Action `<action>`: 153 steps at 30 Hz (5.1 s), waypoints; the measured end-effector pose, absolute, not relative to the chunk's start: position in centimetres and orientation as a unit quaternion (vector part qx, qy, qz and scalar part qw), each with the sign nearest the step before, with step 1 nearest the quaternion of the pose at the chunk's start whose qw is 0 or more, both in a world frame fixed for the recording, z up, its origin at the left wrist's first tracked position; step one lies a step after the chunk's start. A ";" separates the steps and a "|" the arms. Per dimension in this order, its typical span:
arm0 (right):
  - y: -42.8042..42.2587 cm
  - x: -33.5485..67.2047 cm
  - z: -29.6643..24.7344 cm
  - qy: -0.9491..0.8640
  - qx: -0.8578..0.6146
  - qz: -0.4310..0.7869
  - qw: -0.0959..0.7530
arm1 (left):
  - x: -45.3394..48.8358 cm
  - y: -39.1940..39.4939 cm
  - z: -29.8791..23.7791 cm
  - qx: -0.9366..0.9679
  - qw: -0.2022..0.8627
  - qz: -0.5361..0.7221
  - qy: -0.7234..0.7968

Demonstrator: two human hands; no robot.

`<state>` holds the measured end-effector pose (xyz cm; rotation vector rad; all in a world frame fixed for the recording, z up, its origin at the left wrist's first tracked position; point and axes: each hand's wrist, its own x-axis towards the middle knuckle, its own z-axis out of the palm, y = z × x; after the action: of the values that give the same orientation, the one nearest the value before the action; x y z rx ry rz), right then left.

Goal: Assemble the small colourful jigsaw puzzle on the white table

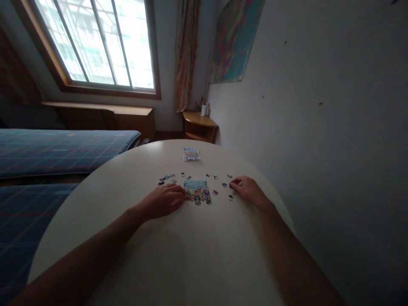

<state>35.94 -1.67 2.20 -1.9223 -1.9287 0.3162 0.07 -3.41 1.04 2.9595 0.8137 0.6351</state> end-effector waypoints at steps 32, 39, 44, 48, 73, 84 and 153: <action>-1.6 36.7 2.1 -0.725 -0.655 0.123 0.171 | -0.1 -3.3 0.9 0.942 0.040 0.205 0.264; -1.6 36.3 2.4 -0.711 -0.673 0.127 0.158 | 0.0 -3.4 1.2 0.940 0.056 0.216 0.258; -1.5 36.4 2.2 -0.723 -0.663 0.112 0.160 | -0.1 -3.5 1.4 0.938 0.056 0.221 0.262; -1.3 36.6 2.0 -0.724 -0.660 0.103 0.170 | -0.2 -3.4 1.3 0.939 0.055 0.227 0.252; -2.6 35.5 4.0 -0.741 -0.643 0.155 0.117 | -0.1 -3.4 1.5 0.938 0.063 0.221 0.261; -5.0 31.7 5.8 -0.795 -0.535 0.280 0.050 | 0.0 -3.4 1.5 0.938 0.060 0.219 0.260; -1.1 38.8 1.8 -0.612 -0.746 0.108 0.241 | -1.8 -2.4 1.4 0.900 0.019 0.216 0.377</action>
<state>38.75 -1.13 1.82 -2.0402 -1.6739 0.2943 -1.79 -2.40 1.36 2.7954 1.1713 0.6707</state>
